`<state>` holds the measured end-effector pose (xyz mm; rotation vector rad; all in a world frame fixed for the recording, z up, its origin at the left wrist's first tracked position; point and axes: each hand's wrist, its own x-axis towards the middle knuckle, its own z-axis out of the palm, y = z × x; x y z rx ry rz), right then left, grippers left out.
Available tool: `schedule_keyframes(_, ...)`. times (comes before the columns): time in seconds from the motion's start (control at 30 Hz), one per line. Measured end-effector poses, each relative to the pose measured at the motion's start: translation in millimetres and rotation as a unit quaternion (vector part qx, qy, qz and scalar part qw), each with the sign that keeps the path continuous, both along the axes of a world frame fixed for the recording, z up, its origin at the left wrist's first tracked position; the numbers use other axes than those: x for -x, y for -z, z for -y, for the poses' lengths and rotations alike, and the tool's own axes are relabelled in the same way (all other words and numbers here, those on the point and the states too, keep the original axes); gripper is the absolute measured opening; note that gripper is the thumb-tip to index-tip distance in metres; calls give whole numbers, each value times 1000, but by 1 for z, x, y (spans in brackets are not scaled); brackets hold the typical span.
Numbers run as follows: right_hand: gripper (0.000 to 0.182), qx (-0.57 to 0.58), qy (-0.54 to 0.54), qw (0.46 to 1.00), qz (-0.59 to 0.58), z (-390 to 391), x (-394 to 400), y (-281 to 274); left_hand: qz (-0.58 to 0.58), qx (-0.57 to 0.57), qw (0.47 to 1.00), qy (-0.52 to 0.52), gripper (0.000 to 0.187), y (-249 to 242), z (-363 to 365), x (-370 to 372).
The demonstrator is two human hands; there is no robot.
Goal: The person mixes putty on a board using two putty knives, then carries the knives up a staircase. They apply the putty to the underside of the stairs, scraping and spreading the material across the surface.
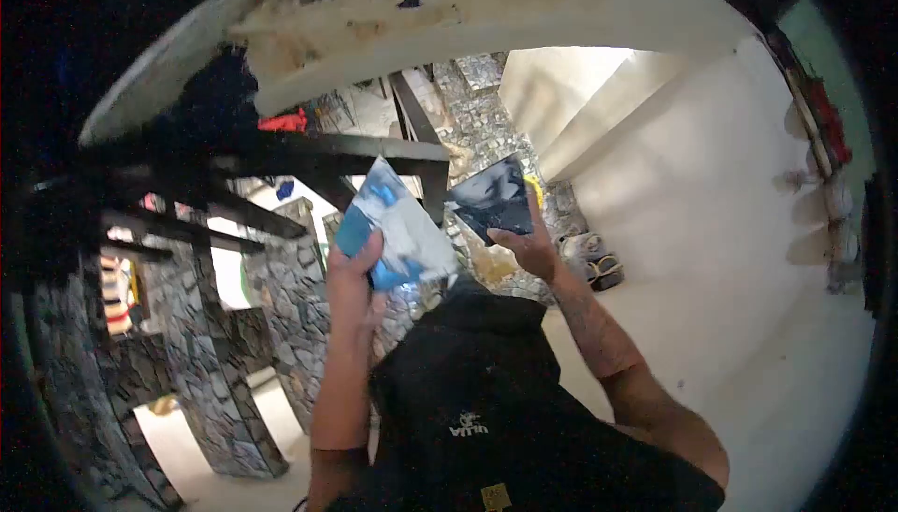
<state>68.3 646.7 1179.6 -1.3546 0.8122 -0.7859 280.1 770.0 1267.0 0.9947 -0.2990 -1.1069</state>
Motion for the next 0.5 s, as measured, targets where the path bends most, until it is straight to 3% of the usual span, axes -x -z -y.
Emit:
schedule_keyframes(0.1,67,218,4,974,-66,-23,-4,-30,10,-27,1000,-2,34,43,5,-15)
schedule_keyframes(0.17,63,217,-28,971,-91,-30,-6,-14,154,-165,973,-47,35,28,9,-6)
schedule_keyframes(0.27,57,411,-82,900,-118,-35,-22,-43,23,-20,999,-42,35,40,14,-2)
schedule_keyframes(0.3,55,461,-93,875,-115,-34,-27,-48,38,-46,997,-45,35,33,14,-2)
schedule_keyframes(0.37,56,383,-130,912,-69,-26,-30,-26,70,-92,992,-44,33,19,15,1)
schedule_keyframes(0.5,54,369,-94,907,-181,-4,-15,4,-10,1,998,-60,31,0,18,4)
